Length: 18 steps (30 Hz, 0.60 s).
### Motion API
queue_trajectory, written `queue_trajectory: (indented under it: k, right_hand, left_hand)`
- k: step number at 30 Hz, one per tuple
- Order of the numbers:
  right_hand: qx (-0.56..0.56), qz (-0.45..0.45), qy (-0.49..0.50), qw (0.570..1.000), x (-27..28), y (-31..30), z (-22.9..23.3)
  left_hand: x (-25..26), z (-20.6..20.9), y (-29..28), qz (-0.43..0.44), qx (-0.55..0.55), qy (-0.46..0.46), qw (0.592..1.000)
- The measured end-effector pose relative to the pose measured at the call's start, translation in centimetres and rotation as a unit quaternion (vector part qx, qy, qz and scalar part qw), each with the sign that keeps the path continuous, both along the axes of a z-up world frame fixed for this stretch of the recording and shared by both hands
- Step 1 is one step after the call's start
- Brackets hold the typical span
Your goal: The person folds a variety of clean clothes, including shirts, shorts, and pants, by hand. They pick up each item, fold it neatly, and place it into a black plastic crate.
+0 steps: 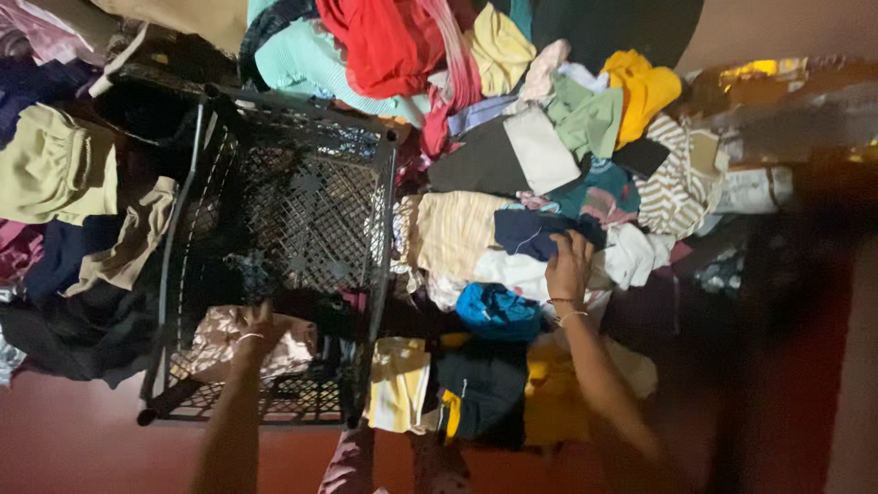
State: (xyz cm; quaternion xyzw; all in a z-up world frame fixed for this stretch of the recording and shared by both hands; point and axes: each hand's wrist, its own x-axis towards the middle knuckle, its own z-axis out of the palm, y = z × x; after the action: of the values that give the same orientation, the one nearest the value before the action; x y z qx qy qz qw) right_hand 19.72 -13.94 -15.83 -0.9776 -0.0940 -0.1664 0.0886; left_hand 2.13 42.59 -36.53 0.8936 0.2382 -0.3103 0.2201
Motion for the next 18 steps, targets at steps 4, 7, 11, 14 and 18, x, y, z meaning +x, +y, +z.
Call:
queue_trajectory:
  k: [4, 7, 11, 14, 18]
  right_hand:
    - [0.005, 0.092, 0.132, 0.987, 1.6, -3.5, -2.6]
    - [0.006, -0.006, 0.092, 0.996, 1.3, -6.3, -3.4]
    - [-0.177, -0.261, -0.142, 0.938, 2.2, -11.1, -2.6]
    - [-0.150, -0.219, -0.059, 0.962, 3.2, -15.4, -1.2]
    - [0.162, -0.164, 0.087, 0.969, 3.7, -19.6, 2.5]
  left_hand:
    - [0.8, 3.4, -2.8, 0.103, -0.008, -0.197, 0.975]
    - [-0.1, 9.4, -6.1, 0.119, -0.038, -0.352, 0.927]
    - [-1.7, 19.4, -12.8, 0.125, -0.057, -0.476, 0.869]
    - [-1.9, 25.9, -18.7, 0.171, -0.118, -0.447, 0.870]
    - [-0.6, 31.3, -26.3, 0.094, -0.123, -0.463, 0.873]
